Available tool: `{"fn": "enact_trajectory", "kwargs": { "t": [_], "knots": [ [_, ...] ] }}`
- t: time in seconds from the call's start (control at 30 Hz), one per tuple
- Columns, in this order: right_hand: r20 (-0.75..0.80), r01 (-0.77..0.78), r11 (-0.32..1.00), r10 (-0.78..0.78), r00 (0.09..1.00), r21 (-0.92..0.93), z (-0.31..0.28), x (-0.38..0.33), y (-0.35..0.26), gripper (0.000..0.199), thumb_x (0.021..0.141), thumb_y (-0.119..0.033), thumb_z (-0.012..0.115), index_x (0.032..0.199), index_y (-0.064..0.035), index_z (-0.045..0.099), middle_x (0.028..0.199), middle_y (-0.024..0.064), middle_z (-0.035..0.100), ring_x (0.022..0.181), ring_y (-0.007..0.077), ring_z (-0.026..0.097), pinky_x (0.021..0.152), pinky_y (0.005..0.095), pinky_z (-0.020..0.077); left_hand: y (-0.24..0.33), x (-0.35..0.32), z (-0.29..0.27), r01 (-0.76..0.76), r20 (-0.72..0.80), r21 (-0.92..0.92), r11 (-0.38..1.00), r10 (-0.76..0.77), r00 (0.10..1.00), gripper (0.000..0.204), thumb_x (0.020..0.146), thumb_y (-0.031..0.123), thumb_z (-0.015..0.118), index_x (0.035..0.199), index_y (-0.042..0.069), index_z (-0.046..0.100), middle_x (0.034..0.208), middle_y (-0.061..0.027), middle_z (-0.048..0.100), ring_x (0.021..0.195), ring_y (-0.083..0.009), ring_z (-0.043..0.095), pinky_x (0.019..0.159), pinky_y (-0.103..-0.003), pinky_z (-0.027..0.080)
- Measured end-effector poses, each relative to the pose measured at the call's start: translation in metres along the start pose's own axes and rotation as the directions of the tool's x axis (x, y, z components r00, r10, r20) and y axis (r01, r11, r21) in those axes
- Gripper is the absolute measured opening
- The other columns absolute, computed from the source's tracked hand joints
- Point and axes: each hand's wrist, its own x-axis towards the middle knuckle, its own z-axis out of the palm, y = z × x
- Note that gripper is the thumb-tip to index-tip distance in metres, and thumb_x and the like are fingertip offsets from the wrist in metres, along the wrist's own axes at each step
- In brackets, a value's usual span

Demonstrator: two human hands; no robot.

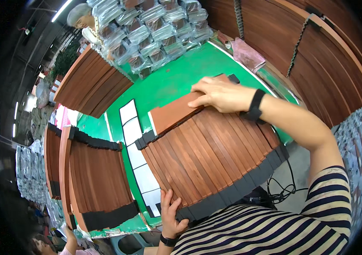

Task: Assembling or inspecting brown bamboo/wood furniture panels with black trim at a workstation.

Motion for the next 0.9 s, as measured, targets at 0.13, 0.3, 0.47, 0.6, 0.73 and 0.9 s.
{"fn": "enact_trajectory", "kwargs": {
  "t": [0.13,0.3,0.47,0.6,0.73,0.9],
  "knots": [
    [-0.030,0.021,0.985,-0.016,0.999,0.173,-0.002,-0.001,0.009,0.030,0.083,-0.004,0.064,0.112,-0.0127,0.068,0.118,0.0151,0.056,0.112,0.0316,0.051,0.094,0.0390,0.0444,0.000,0.002,0.001,0.006,-0.008,0.027,1.000,-0.006,1.000,0.068,0.083,0.061,0.056,0.123,0.006,0.058,0.143,-0.0220,0.040,0.137,-0.0463,0.027,0.109,-0.053,0.027],
    [-0.314,0.066,0.993,-0.032,0.949,0.098,-0.035,-0.003,0.033,0.035,0.082,0.000,0.064,0.115,-0.0089,0.064,0.118,0.0138,0.056,0.112,0.0323,0.051,0.093,0.0386,0.0445,-0.005,-0.003,0.003,0.015,-0.022,0.000,1.000,-0.015,1.000,0.069,0.083,0.063,0.055,0.123,0.007,0.058,0.142,-0.0228,0.041,0.136,-0.0477,0.027,0.109,-0.054,0.025],
    [-0.119,-0.111,0.992,0.118,0.986,0.066,-0.015,-0.043,0.051,0.039,0.082,-0.002,0.065,0.116,-0.0196,0.067,0.120,0.0128,0.056,0.115,0.0312,0.050,0.096,0.0380,0.0437,0.001,-0.003,0.002,0.024,-0.023,0.035,0.999,-0.023,0.999,0.069,0.083,0.063,0.054,0.125,0.008,0.056,0.143,-0.0219,0.040,0.137,-0.0469,0.027,0.110,-0.055,0.025],
    [-0.037,-0.155,0.972,0.164,0.986,0.174,-0.018,-0.043,0.056,0.036,0.083,-0.004,0.065,0.116,-0.0172,0.067,0.124,0.0115,0.054,0.118,0.0294,0.047,0.099,0.0375,0.0418,-0.001,-0.001,0.000,0.033,0.007,0.041,0.999,-0.034,0.999,0.069,0.087,0.066,0.047,0.124,0.009,0.054,0.146,-0.0213,0.035,0.140,-0.0453,0.019,0.112,-0.056,0.017],
    [-0.173,-0.184,0.954,0.227,0.958,0.235,-0.038,-0.041,0.067,0.037,0.085,-0.001,0.061,0.119,-0.0146,0.064,0.126,0.0099,0.052,0.120,0.0285,0.046,0.102,0.0369,0.0392,-0.002,-0.003,0.004,0.014,-0.025,0.060,0.998,-0.012,1.000,0.069,0.084,0.063,0.053,0.125,0.008,0.055,0.144,-0.0211,0.039,0.137,-0.0467,0.026,0.110,-0.055,0.023],
    [-0.026,-0.051,0.988,0.055,0.998,0.144,-0.021,-0.038,0.063,0.036,0.083,-0.002,0.063,0.114,-0.0188,0.067,0.123,0.0089,0.054,0.118,0.0279,0.047,0.101,0.0378,0.0388,0.000,-0.003,0.004,0.015,-0.040,0.053,0.998,-0.013,0.999,0.069,0.084,0.064,0.052,0.125,0.008,0.056,0.144,-0.0212,0.039,0.137,-0.0464,0.025,0.110,-0.055,0.023]
  ]
}}
